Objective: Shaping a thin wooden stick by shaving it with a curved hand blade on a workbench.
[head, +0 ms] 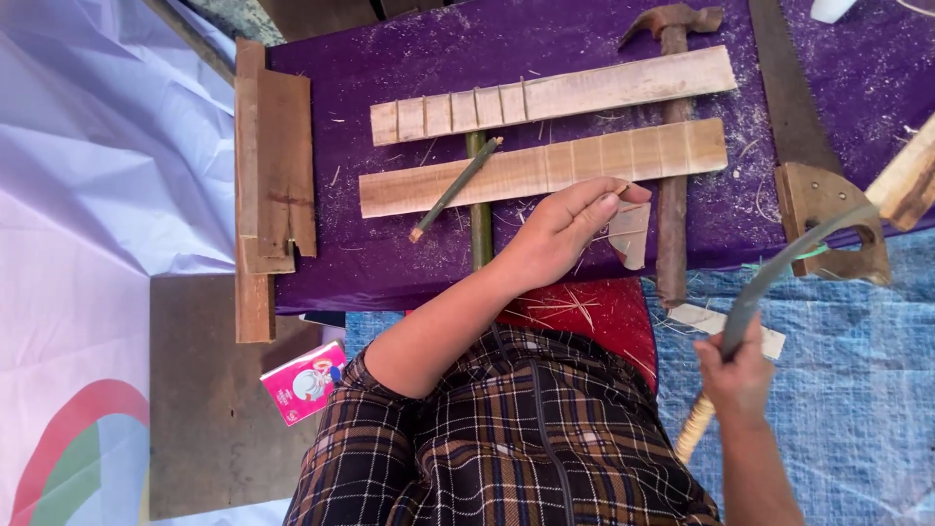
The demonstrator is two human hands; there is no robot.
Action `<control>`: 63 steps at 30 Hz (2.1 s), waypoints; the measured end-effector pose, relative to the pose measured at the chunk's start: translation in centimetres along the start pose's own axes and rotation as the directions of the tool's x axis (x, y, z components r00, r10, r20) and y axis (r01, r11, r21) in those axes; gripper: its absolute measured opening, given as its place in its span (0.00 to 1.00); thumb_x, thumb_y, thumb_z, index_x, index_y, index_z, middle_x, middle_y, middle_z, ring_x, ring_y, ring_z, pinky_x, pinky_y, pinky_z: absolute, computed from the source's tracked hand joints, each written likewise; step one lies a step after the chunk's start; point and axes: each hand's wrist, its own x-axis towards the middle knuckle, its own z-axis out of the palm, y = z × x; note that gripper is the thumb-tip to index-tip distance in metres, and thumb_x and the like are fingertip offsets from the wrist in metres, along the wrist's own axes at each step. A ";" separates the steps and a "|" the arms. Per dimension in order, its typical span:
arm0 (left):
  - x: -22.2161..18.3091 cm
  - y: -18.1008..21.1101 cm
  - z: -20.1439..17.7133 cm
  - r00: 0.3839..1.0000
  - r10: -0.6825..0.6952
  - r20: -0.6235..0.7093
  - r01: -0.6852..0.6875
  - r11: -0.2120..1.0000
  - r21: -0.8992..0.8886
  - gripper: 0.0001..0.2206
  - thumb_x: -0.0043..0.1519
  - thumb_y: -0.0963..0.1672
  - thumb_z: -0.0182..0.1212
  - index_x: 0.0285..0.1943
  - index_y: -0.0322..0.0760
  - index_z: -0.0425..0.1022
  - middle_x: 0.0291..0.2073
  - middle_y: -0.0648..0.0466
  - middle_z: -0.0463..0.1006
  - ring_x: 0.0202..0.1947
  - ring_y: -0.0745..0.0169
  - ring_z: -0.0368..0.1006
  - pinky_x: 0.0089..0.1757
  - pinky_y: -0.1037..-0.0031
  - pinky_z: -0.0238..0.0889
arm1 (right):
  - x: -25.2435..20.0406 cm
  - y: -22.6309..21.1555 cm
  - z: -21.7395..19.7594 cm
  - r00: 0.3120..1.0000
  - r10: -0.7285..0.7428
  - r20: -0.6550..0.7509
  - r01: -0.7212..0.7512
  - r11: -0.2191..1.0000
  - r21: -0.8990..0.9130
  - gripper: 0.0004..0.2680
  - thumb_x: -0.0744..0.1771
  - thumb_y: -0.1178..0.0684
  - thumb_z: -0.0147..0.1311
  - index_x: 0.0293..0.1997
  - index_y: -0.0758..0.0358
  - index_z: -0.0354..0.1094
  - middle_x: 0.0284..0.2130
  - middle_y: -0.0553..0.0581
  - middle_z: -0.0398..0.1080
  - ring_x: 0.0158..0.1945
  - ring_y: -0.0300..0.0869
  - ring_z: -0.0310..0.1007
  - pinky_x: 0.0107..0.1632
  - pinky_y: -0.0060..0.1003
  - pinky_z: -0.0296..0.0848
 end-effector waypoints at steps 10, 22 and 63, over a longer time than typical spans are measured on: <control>-0.7 2.1 -2.1 0.987 0.136 -0.083 -0.088 0.900 0.426 0.10 0.72 0.47 0.47 0.50 0.42 0.74 0.34 0.56 0.76 0.36 0.59 0.75 0.41 0.65 0.68 | 4.1 -21.0 -9.6 0.657 -0.672 0.341 -0.121 0.352 0.928 0.33 0.72 0.34 0.47 0.80 0.60 0.28 0.31 0.63 0.77 0.14 0.33 0.70 0.20 0.22 0.71; -4.0 5.6 -5.2 0.872 0.489 -0.038 -0.129 0.304 0.944 0.07 0.70 0.44 0.43 0.41 0.41 0.66 0.28 0.54 0.65 0.31 0.48 0.71 0.32 0.62 0.66 | 3.5 -27.2 -5.9 0.649 -0.571 0.503 0.234 0.779 0.582 0.29 0.65 0.51 0.55 0.75 0.65 0.47 0.19 0.53 0.81 0.14 0.40 0.80 0.25 0.32 0.79; -4.4 -0.9 -9.3 0.819 0.569 0.078 -0.265 0.254 0.930 0.05 0.63 0.43 0.50 0.36 0.39 0.70 0.25 0.57 0.64 0.23 0.56 0.67 0.26 0.68 0.63 | 5.3 -29.9 1.4 0.687 -0.697 0.206 0.135 0.401 0.906 0.30 0.69 0.48 0.50 0.78 0.69 0.36 0.17 0.53 0.68 0.14 0.33 0.61 0.18 0.25 0.61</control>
